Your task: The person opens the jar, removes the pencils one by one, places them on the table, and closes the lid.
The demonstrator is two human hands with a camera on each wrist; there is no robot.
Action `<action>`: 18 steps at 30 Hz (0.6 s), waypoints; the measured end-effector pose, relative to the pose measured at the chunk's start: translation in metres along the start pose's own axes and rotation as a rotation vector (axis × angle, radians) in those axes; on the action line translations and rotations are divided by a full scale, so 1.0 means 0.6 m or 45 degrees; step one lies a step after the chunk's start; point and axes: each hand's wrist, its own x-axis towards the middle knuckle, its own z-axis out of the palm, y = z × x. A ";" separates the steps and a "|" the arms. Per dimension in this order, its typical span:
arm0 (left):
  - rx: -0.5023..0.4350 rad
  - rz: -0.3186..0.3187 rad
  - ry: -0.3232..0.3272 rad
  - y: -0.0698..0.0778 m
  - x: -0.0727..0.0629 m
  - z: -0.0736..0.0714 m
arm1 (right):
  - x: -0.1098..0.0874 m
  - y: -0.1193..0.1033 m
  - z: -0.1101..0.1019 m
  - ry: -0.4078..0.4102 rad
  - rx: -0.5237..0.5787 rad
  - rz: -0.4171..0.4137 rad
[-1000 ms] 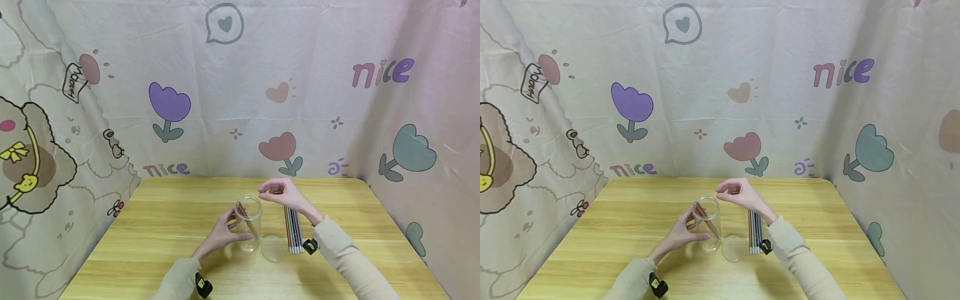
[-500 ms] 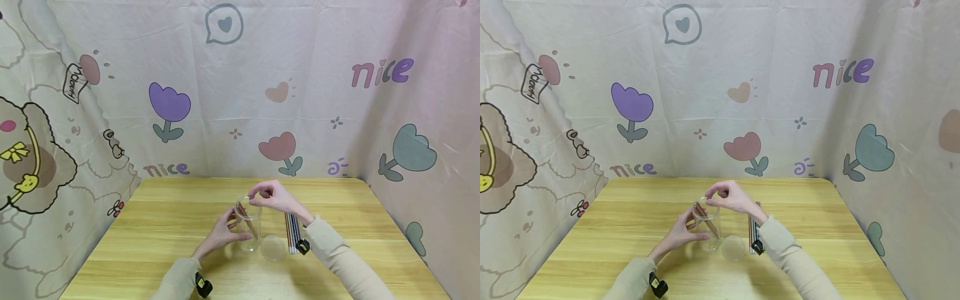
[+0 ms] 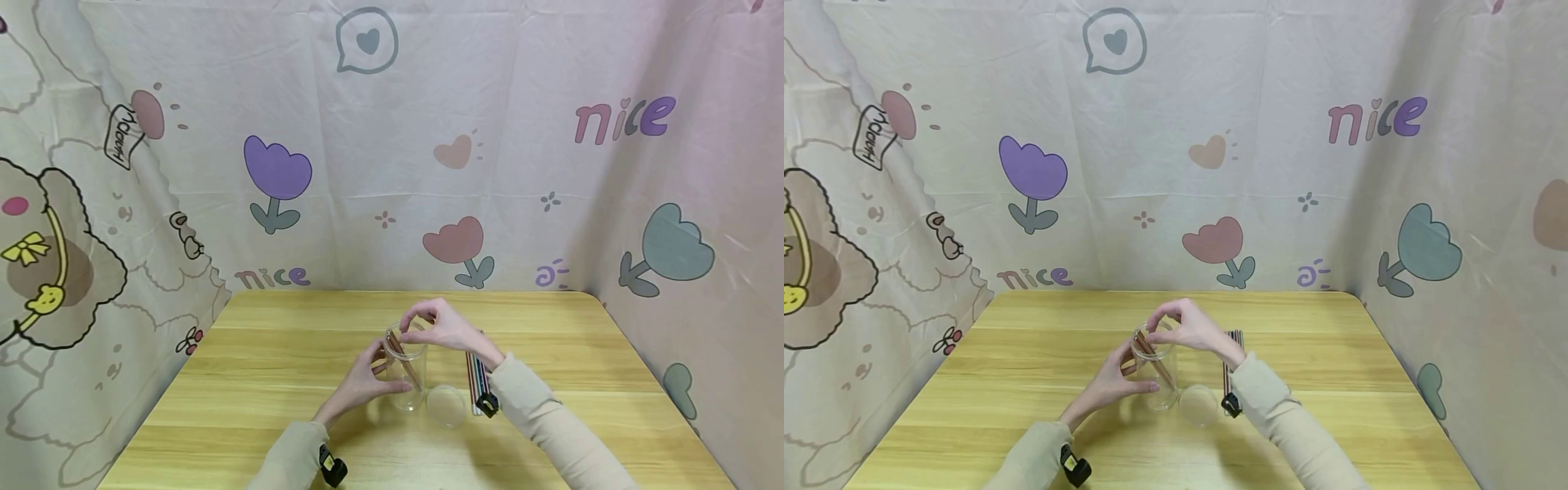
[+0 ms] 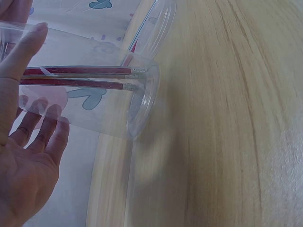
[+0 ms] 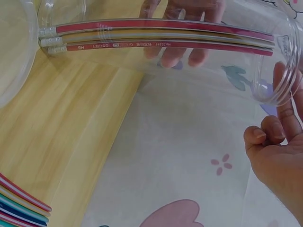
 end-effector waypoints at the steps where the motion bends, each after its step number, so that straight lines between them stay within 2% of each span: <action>1: 0.000 0.003 0.001 0.000 0.000 0.000 | 0.001 0.000 0.001 -0.003 0.001 0.001; 8: 0.014 0.030 0.002 -0.001 0.001 0.001 | 0.006 0.000 0.010 -0.024 -0.013 -0.039; 18: 0.024 0.045 -0.002 0.002 0.000 0.001 | 0.012 -0.003 0.020 -0.017 -0.207 -0.147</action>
